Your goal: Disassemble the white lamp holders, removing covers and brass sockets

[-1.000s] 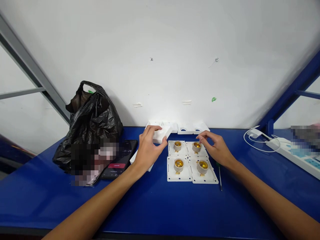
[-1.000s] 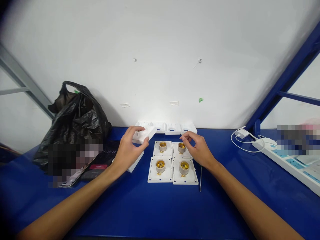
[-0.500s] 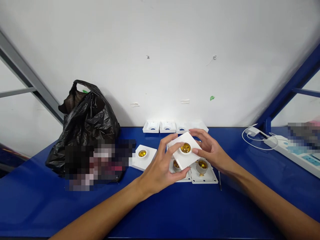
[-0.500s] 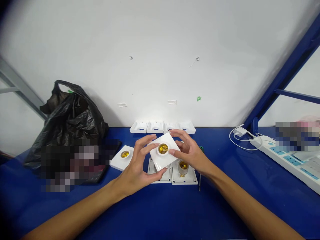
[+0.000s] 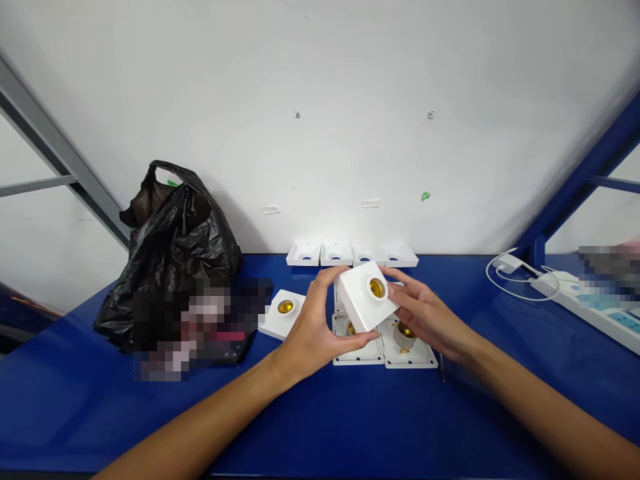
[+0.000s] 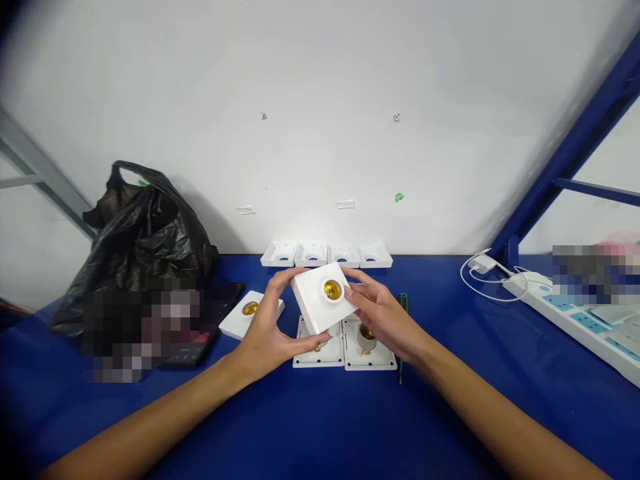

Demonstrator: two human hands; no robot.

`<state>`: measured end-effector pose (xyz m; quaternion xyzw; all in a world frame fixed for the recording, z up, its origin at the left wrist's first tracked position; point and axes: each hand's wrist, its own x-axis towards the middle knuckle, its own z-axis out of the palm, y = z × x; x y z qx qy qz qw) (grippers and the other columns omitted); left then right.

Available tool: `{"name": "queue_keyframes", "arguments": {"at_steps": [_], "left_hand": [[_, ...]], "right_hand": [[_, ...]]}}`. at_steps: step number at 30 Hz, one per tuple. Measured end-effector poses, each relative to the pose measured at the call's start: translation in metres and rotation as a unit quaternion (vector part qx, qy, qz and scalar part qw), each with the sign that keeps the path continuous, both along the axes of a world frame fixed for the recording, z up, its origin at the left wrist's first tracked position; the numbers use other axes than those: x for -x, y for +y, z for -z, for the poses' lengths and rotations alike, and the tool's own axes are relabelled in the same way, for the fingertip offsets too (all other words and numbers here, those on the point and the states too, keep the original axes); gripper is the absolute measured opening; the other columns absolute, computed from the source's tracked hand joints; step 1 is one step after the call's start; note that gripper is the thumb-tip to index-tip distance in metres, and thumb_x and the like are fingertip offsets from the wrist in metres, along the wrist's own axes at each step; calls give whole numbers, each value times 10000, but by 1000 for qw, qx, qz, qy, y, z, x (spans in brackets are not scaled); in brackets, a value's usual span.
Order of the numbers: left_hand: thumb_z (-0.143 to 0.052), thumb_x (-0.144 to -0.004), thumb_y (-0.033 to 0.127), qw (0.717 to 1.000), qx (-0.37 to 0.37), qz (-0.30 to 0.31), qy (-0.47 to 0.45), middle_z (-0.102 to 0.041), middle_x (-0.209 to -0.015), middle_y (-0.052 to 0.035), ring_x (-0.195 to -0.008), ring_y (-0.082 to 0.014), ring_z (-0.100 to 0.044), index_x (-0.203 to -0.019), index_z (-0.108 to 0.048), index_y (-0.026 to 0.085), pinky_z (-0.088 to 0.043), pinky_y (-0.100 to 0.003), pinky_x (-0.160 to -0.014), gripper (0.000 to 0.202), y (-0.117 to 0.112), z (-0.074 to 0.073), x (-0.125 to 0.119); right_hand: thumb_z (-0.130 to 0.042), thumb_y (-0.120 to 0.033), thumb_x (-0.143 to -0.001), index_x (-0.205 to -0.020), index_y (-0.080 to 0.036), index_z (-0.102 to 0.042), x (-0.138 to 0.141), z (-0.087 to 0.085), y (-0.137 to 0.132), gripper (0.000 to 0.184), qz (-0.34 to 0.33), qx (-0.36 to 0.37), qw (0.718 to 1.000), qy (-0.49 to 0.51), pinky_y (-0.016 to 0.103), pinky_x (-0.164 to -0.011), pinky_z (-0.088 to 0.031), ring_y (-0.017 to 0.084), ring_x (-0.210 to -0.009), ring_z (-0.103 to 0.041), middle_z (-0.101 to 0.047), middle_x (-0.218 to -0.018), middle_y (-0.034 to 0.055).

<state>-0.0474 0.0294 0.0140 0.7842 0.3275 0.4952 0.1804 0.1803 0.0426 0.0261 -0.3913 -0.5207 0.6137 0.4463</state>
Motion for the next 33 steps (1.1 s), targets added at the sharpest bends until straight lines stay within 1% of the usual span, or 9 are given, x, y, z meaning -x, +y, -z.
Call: {"name": "queue_keyframes", "arguments": {"at_steps": [9,11,14,17,20,23,28,30,33], "left_hand": [[-948,-723,437,999,27,-12,30,-497,-1434,-104,-1305,-355,-496,-1520,-337,356,-435,-567,-1103,1009,4,5,2],[-971,-679,451,998,45,28,37,-496,-1420,-99,-1301,-360,-504,-1513,-353,363,-436,-579,-1113,1041,6,5,4],[-985,-648,392,991,72,102,52,-453,-1491,-103,-1387,-385,-454,-1536,-352,380,-407,-597,-1161,1090,6,2,7],[-936,-706,280,983,70,148,78,-426,-1567,-109,-1464,-389,-396,-1580,-303,390,-357,-611,-1204,1084,2,-3,6],[-926,-720,270,981,32,163,96,-536,-1477,-108,-1382,-369,-491,-1560,-339,366,-411,-583,-1158,1029,-3,-6,3],[-909,-756,253,988,-11,135,75,-610,-1363,-98,-1270,-336,-574,-1467,-471,333,-483,-522,-1071,839,-4,-6,-1],[-759,-894,129,996,-82,33,12,-668,-1101,-64,-1009,-241,-660,-1232,-633,263,-546,-401,-869,384,3,-2,1],[-743,-910,116,993,-118,-1,11,-650,-1031,-49,-930,-212,-650,-1188,-638,243,-544,-364,-808,323,6,-2,3],[-748,-925,162,985,-162,-46,28,-596,-965,-33,-845,-192,-602,-1153,-627,229,-520,-334,-732,267,8,-3,6]], "right_hand": [[-762,-504,-883,-1354,-324,-695,0,-5,1,508,22,1,1000,0,441,-900,-569,278,-1010,-704,-787,-1137,74],[-752,-541,-875,-1284,-309,-734,1,-7,-1,470,24,8,1000,-2,398,-828,-577,263,-976,-708,-790,-1099,70],[-755,-595,-859,-1059,-266,-789,2,-10,-5,387,3,34,999,-9,307,-650,-533,194,-781,-690,-768,-897,46],[-792,-586,-839,-858,-236,-722,3,-12,-9,357,-16,40,999,-20,239,-515,-410,111,-584,-581,-672,-707,-15],[-817,-580,-812,-793,-229,-636,6,-14,-11,395,1,40,999,-22,224,-478,-363,96,-539,-524,-603,-646,-39],[-809,-580,-812,-831,-236,-635,6,-17,-11,386,30,44,998,-27,232,-487,-400,110,-579,-543,-625,-721,-13],[-731,-559,-883,-1141,-279,-692,-1,-20,-7,383,42,50,998,-18,287,-549,-527,187,-740,-649,-725,-989,62],[-640,-579,-943,-1225,-279,-681,-3,-20,-5,413,12,27,1000,6,361,-726,-610,245,-919,-701,-745,-1131,90],[-546,-587,-993,-1306,-283,-637,-4,-20,-4,446,-33,-14,999,27,490,-1001,-574,317,-1147,-689,-735,-1267,108]]}}
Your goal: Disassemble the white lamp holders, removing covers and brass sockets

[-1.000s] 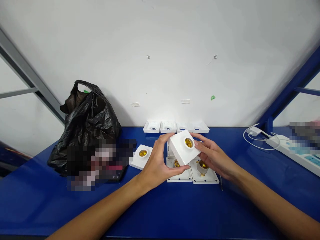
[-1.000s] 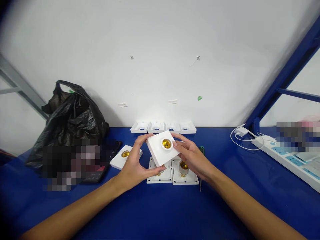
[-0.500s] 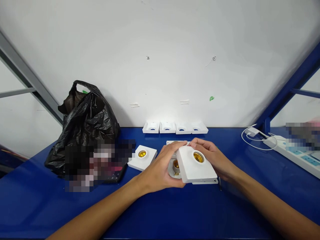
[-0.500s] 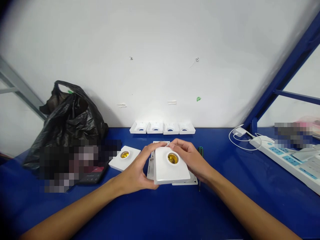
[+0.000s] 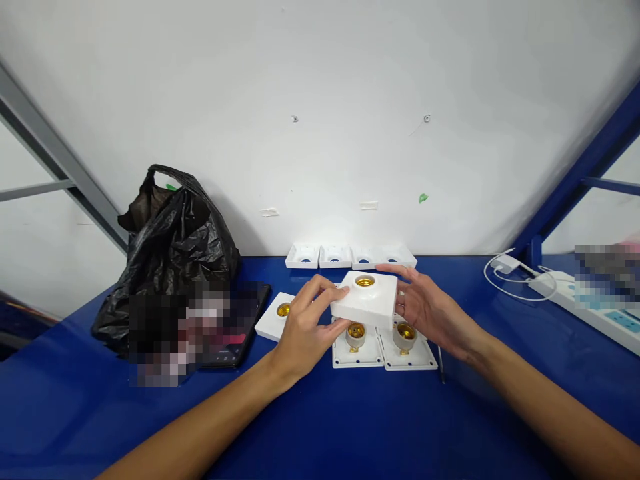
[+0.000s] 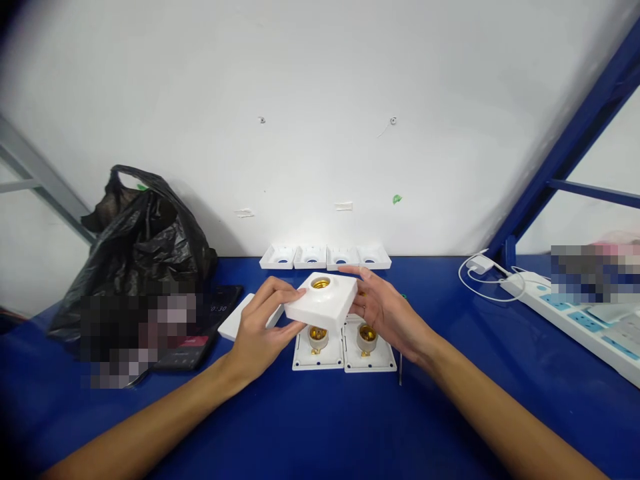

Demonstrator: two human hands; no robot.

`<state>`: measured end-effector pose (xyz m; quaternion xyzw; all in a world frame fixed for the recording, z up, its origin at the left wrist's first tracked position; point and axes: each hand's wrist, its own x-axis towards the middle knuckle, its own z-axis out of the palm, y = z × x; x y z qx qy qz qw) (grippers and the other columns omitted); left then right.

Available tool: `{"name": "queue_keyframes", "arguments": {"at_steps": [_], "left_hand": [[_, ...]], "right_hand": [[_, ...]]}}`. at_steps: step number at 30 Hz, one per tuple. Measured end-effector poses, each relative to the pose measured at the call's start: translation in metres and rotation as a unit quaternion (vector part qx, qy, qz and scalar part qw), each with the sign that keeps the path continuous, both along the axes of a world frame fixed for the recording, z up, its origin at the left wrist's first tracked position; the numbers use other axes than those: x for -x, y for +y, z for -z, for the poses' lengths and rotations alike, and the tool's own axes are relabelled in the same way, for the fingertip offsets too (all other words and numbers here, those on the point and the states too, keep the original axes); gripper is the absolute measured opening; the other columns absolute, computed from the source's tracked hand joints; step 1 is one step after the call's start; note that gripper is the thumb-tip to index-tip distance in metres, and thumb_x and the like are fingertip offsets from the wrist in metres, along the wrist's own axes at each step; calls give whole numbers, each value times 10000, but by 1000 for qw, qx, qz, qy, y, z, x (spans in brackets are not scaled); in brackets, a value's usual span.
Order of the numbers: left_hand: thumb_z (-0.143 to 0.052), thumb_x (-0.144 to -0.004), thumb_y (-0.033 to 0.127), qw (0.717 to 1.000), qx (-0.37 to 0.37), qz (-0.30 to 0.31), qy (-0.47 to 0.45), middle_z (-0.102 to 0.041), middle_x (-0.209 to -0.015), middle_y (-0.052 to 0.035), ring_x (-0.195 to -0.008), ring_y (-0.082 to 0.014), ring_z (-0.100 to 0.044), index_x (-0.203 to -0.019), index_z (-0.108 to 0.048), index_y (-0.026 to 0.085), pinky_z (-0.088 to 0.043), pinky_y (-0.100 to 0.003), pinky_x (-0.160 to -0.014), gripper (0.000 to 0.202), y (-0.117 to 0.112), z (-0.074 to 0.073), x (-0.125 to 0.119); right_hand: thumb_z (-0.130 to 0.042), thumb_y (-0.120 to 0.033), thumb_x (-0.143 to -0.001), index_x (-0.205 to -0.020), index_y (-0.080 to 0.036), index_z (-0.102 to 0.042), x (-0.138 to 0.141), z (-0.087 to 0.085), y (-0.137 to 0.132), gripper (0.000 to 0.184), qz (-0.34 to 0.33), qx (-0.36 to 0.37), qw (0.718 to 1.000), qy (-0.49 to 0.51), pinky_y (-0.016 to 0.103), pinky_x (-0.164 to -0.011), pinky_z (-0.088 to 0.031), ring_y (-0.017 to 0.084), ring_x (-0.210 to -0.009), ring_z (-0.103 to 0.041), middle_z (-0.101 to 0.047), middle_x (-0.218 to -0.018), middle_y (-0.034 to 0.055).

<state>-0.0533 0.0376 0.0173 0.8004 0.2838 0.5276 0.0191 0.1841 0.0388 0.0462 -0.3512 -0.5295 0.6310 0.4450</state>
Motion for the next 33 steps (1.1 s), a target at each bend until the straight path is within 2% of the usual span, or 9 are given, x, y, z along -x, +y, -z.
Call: {"name": "queue_keyframes", "arguments": {"at_steps": [8,14,19,22,25,27,29,31,33], "left_hand": [[-722,-952,225,994,21,46,93,-576,-1143,-100,-986,-241,-603,-1129,-578,241,-570,-389,-807,229,-5,-1,1],[-735,-947,222,993,49,43,97,-550,-1257,-111,-1088,-272,-601,-1187,-581,278,-573,-453,-900,290,-9,0,1],[-930,-747,403,990,130,46,41,-463,-1453,-142,-1336,-386,-496,-1376,-440,318,-465,-609,-1084,802,-12,-4,-3],[-913,-761,419,979,196,46,33,-501,-1450,-133,-1326,-397,-515,-1477,-358,337,-464,-634,-1082,910,-11,-3,-4],[-893,-792,406,972,225,47,50,-528,-1419,-117,-1297,-388,-540,-1521,-341,349,-483,-627,-1066,916,-8,1,-4],[-898,-789,372,975,214,43,51,-499,-1434,-116,-1333,-385,-514,-1553,-313,348,-463,-627,-1100,962,-6,2,-3],[-887,-804,332,979,194,33,45,-473,-1444,-112,-1362,-375,-489,-1563,-310,350,-436,-634,-1135,953,-3,3,-2],[-852,-847,323,982,186,21,28,-448,-1457,-107,-1382,-363,-470,-1553,-329,351,-419,-635,-1160,879,0,3,-1],[-801,-897,342,981,196,2,-5,-425,-1465,-107,-1395,-351,-459,-1549,-330,347,-423,-622,-1169,804,1,3,-1]], "right_hand": [[-686,-465,-941,-1101,-309,-686,1,6,0,223,13,-1,999,-32,421,-835,-585,240,-924,-685,-745,-1082,59],[-867,-432,-793,-1267,-329,-603,-1,12,-2,553,-79,-82,991,-69,379,-869,-583,230,-1030,-663,-676,-1208,47],[-866,-306,-810,-1344,-370,-551,-4,12,-2,623,-89,-118,986,-80,382,-800,-626,255,-1079,-670,-659,-1262,60],[-860,-295,-813,-1366,-395,-580,-6,11,-3,628,-106,-139,980,-93,340,-672,-635,285,-1150,-654,-501,-1534,79],[-870,-294,-803,-1377,-398,-609,-7,10,-3,638,-98,-168,976,-99,426,-905,-636,299,-1301,-599,-262,-1711,35],[-854,-335,-824,-1439,-400,-558,-10,9,0,686,-97,-167,976,-101,481,-1030,-577,290,-1303,-611,-327,-1686,59],[-761,-430,-905,-1495,-383,-485,-17,8,8,653,-76,-160,974,-138,500,-1003,-573,275,-1180,-674,-570,-1487,101],[-601,-523,-992,-1442,-327,-518,-28,7,17,498,14,-187,952,-242,492,-927,-574,270,-1009,-704,-715,-1153,96],[-580,-566,-975,-1257,-270,-620,-41,7,26,411,160,-250,862,-411,472,-815,-556,282,-883,-679,-702,-999,94]]}}
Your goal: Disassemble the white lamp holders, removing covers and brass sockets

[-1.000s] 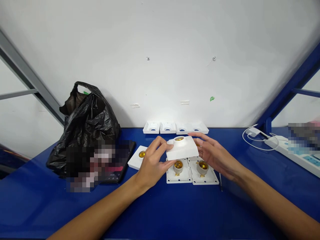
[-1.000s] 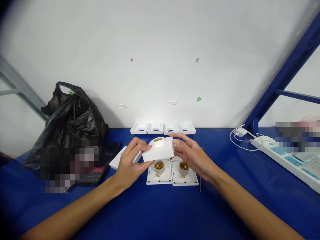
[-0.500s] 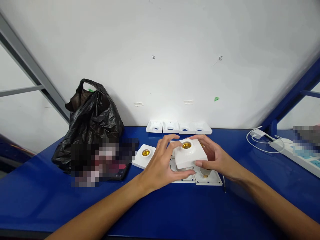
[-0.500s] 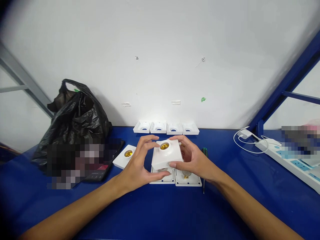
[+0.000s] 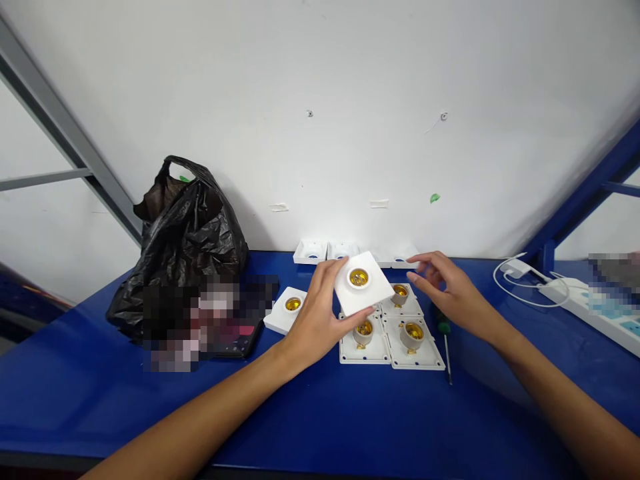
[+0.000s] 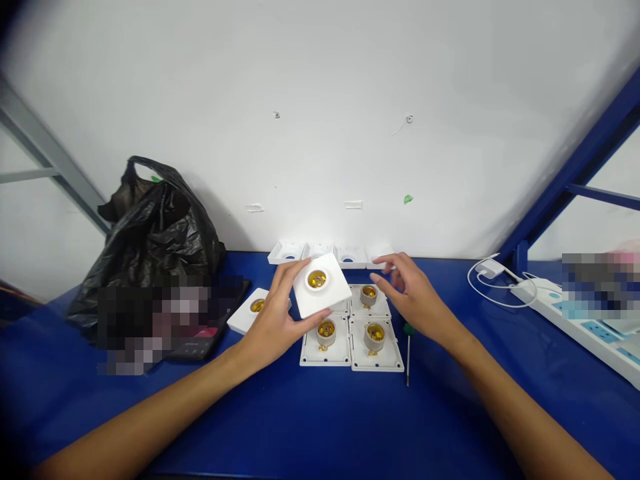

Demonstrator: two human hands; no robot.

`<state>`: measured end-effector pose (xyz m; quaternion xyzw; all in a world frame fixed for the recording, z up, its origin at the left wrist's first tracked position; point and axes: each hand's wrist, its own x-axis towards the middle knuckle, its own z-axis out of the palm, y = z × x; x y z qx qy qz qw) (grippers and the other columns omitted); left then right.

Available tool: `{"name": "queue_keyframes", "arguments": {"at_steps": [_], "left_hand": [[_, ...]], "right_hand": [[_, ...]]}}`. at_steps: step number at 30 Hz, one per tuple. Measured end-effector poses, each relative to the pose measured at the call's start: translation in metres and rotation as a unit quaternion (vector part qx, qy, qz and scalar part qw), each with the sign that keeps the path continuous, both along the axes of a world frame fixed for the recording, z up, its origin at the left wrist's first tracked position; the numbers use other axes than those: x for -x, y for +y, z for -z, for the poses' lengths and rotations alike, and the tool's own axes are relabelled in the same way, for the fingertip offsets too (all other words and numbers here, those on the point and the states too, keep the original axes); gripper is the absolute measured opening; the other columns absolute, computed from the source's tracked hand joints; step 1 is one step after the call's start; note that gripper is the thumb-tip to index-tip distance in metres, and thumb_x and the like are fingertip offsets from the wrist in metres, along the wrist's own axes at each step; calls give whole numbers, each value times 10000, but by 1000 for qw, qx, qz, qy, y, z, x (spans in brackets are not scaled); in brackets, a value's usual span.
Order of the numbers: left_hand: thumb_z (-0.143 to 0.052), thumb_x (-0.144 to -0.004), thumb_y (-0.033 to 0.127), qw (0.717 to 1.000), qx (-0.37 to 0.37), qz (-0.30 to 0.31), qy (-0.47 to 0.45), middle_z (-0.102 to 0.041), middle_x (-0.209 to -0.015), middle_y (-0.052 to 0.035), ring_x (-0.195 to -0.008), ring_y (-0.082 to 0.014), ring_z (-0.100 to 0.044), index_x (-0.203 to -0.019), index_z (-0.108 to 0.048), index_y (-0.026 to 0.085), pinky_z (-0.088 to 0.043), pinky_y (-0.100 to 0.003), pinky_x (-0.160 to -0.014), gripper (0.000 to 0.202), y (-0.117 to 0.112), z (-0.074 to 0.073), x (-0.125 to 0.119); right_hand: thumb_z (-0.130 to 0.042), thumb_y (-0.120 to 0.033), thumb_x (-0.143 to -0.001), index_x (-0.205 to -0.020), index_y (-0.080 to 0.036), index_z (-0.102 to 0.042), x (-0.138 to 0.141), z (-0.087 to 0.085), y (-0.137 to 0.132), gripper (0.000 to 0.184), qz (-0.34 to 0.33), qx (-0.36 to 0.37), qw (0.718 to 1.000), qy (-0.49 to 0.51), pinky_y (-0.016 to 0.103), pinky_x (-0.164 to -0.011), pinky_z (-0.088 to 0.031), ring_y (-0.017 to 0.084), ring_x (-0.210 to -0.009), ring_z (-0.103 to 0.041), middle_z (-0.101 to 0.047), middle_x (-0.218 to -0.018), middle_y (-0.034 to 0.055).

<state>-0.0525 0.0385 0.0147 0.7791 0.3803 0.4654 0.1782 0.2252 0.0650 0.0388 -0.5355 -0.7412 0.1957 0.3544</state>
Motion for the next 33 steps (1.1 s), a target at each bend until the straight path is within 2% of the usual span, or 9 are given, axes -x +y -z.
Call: {"name": "queue_keyframes", "arguments": {"at_steps": [2,6,10,14,20,23,28,30,33], "left_hand": [[-758,-930,352,999,18,-28,-30,-411,-1458,-105,-1398,-340,-457,-1555,-315,341,-435,-609,-1166,766,0,0,0],[-755,-908,331,996,56,-53,-47,-412,-1410,-104,-1322,-330,-506,-1566,-299,318,-479,-620,-1119,800,-1,2,-2],[-784,-862,314,995,79,-47,-48,-438,-1288,-78,-1198,-294,-563,-1511,-392,286,-522,-592,-1081,759,2,5,-2],[-759,-886,310,994,91,-37,-45,-449,-1227,-60,-1108,-262,-577,-1451,-449,290,-558,-546,-1031,645,3,5,-1],[-652,-990,427,991,117,-13,-61,-432,-1313,-90,-1213,-296,-530,-1512,-370,297,-475,-573,-1109,607,-6,2,-4],[-589,-1027,488,989,130,13,-66,-416,-1377,-107,-1307,-313,-477,-1551,-323,294,-447,-537,-1147,619,-13,2,-6],[-544,-1031,560,980,179,43,-71,-398,-1372,-112,-1266,-304,-498,-1582,-278,289,-507,-494,-1087,669,-19,5,-9],[-545,-1027,566,978,190,51,-67,-403,-1341,-110,-1212,-293,-525,-1580,-282,283,-528,-488,-1049,675,-18,7,-10],[-523,-1036,562,979,186,55,-61,-403,-1325,-108,-1227,-292,-522,-1559,-305,273,-507,-484,-1076,636,-15,9,-10]], "right_hand": [[-463,-559,-1011,-1200,-260,-630,-13,1,7,391,82,31,980,-179,457,-709,-515,294,-754,-664,-684,-816,72],[-400,-595,-1013,-1325,-258,-599,-27,5,11,500,90,133,926,-343,443,-694,-490,372,-857,-719,-736,-829,104],[-380,-626,-1006,-1416,-233,-530,-28,7,9,587,92,143,914,-368,468,-721,-510,406,-936,-734,-766,-941,148],[-429,-601,-993,-1396,-255,-564,-31,10,8,548,87,155,908,-380,503,-780,-521,420,-986,-736,-773,-1013,165],[-497,-497,-981,-1276,-300,-633,-37,16,11,381,30,157,925,-345,404,-696,-507,339,-889,-736,-778,-937,91],[-486,-503,-994,-1092,-289,-704,-37,15,16,320,-9,153,952,-266,360,-657,-489,266,-759,-698,-756,-845,52],[-556,-634,-948,-1014,-237,-727,-27,4,16,437,-18,147,988,36,294,-500,-434,157,-492,-543,-573,-601,-26],[-630,-656,-910,-1052,-239,-725,-18,0,12,450,-4,123,975,185,269,-472,-416,139,-483,-535,-556,-599,-40],[-757,-615,-845,-1036,-253,-715,-1,1,9,412,15,74,910,408,238,-466,-415,128,-559,-579,-631,-718,-22]]}}
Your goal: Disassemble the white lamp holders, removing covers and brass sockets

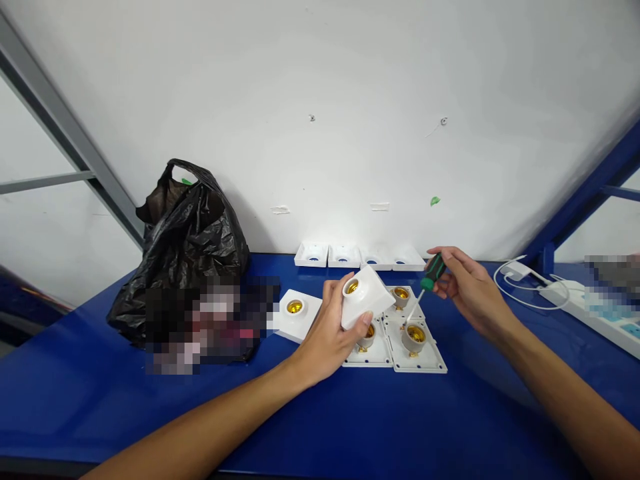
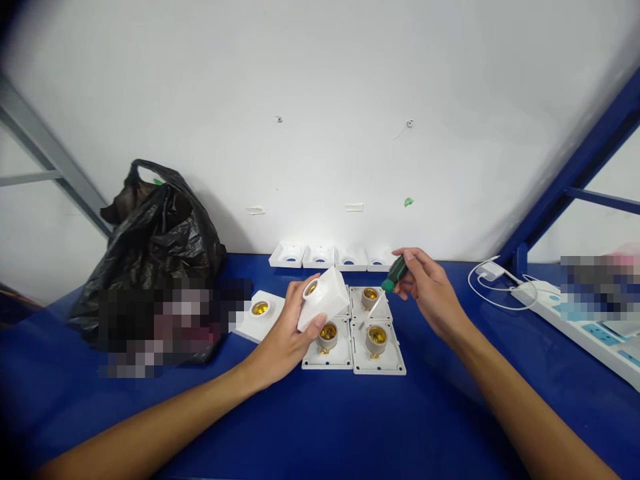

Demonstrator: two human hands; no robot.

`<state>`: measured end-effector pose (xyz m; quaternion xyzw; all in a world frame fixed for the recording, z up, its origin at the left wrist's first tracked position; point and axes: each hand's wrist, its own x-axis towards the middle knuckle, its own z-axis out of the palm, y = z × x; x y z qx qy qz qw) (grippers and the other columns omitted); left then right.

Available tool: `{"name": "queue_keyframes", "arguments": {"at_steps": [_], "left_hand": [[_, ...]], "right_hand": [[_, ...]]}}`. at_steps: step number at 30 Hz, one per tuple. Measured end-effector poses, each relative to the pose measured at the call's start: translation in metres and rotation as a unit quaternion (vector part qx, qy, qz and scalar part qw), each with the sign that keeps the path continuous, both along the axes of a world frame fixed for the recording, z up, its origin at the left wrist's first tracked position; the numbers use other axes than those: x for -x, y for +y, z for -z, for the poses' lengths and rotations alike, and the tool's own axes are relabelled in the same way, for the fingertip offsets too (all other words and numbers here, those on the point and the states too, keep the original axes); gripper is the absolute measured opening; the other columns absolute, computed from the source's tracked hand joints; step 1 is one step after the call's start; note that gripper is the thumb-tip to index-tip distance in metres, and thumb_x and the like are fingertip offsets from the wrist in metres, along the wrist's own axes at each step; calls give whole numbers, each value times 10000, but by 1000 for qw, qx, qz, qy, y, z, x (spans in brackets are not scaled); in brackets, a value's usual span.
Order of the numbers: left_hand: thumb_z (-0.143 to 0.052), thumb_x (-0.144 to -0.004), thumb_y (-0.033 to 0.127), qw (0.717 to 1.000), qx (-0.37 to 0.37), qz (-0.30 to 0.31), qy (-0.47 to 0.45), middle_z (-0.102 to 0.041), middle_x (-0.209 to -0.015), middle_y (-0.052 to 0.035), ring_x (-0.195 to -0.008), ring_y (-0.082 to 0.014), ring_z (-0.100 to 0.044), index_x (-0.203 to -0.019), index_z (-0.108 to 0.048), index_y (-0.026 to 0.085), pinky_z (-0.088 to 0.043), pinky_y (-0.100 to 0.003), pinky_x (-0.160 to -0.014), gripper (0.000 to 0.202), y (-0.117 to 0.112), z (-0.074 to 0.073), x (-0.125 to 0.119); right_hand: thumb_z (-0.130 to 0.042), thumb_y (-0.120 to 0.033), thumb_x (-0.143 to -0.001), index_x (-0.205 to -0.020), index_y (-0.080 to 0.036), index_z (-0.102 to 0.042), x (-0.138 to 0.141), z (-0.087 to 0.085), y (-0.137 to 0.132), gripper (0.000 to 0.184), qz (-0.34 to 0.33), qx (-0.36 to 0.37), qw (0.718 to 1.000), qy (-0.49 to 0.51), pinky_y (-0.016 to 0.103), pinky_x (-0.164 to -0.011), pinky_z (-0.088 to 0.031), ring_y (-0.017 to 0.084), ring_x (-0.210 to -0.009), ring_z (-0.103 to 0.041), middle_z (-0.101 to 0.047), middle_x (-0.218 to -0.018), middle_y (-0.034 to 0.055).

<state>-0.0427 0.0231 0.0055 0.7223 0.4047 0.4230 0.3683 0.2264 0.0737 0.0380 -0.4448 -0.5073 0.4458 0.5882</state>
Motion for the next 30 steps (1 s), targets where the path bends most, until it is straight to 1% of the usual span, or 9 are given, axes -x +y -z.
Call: {"name": "queue_keyframes", "arguments": {"at_steps": [1,3,5,7,12,18,21,24,30], "left_hand": [[-516,-1039,561,1000,-4,-1,0,-400,-1332,-109,-1250,-296,-511,-1552,-310,272,-492,-488,-1095,624,1,0,0],[-507,-1043,562,1000,-7,-5,-3,-392,-1351,-111,-1282,-305,-492,-1545,-307,277,-474,-502,-1115,611,2,1,0],[-509,-1044,558,1000,-9,-6,-4,-386,-1363,-113,-1300,-310,-479,-1546,-297,282,-463,-516,-1127,611,2,1,0],[-520,-1042,549,1000,-11,-4,-2,-387,-1361,-112,-1305,-312,-476,-1545,-297,286,-459,-520,-1132,610,2,1,0],[-552,-1033,524,1000,-15,3,0,-402,-1343,-104,-1300,-321,-483,-1538,-311,299,-460,-533,-1129,603,2,1,0],[-580,-1011,523,1000,-9,30,-1,-362,-1371,-100,-1316,-332,-463,-1561,-262,317,-479,-539,-1109,667,3,1,2],[-633,-977,514,998,-19,51,8,-343,-1376,-98,-1321,-343,-453,-1561,-254,324,-437,-573,-1141,722,2,1,3],[-664,-957,489,997,-44,65,15,-327,-1396,-98,-1334,-338,-435,-1559,-253,326,-385,-574,-1181,747,2,2,3],[-595,-987,589,997,-51,51,-20,-332,-1412,-103,-1353,-345,-410,-1562,-260,322,-418,-555,-1146,717,5,5,5]], "right_hand": [[-799,-590,-816,-1018,-248,-719,5,2,0,405,18,-8,998,57,232,-471,-422,126,-577,-587,-643,-735,-19],[-848,-543,-783,-999,-225,-734,13,8,0,402,46,-15,990,130,231,-498,-450,125,-604,-600,-667,-748,-9],[-863,-506,-780,-989,-201,-741,18,15,2,389,67,-19,983,170,235,-527,-476,129,-630,-617,-690,-753,4],[-860,-490,-790,-992,-194,-739,20,20,3,378,81,-24,979,186,239,-552,-494,135,-653,-637,-708,-755,10],[-841,-513,-816,-1025,-204,-725,21,24,4,391,96,-45,977,184,244,-594,-515,141,-683,-668,-728,-750,6],[-786,-539,-873,-1056,-223,-715,24,16,-2,373,111,-107,976,151,259,-609,-518,135,-680,-678,-740,-790,-1],[-756,-522,-908,-1051,-224,-715,27,10,-7,333,111,-128,977,130,263,-612,-516,133,-665,-675,-731,-760,-6],[-740,-500,-928,-1050,-219,-717,31,5,-12,307,116,-133,976,127,257,-590,-496,127,-632,-657,-708,-711,-14],[-760,-472,-915,-969,-208,-730,24,1,-9,271,163,-144,962,163,238,-528,-432,96,-566,-567,-620,-665,-43]]}}
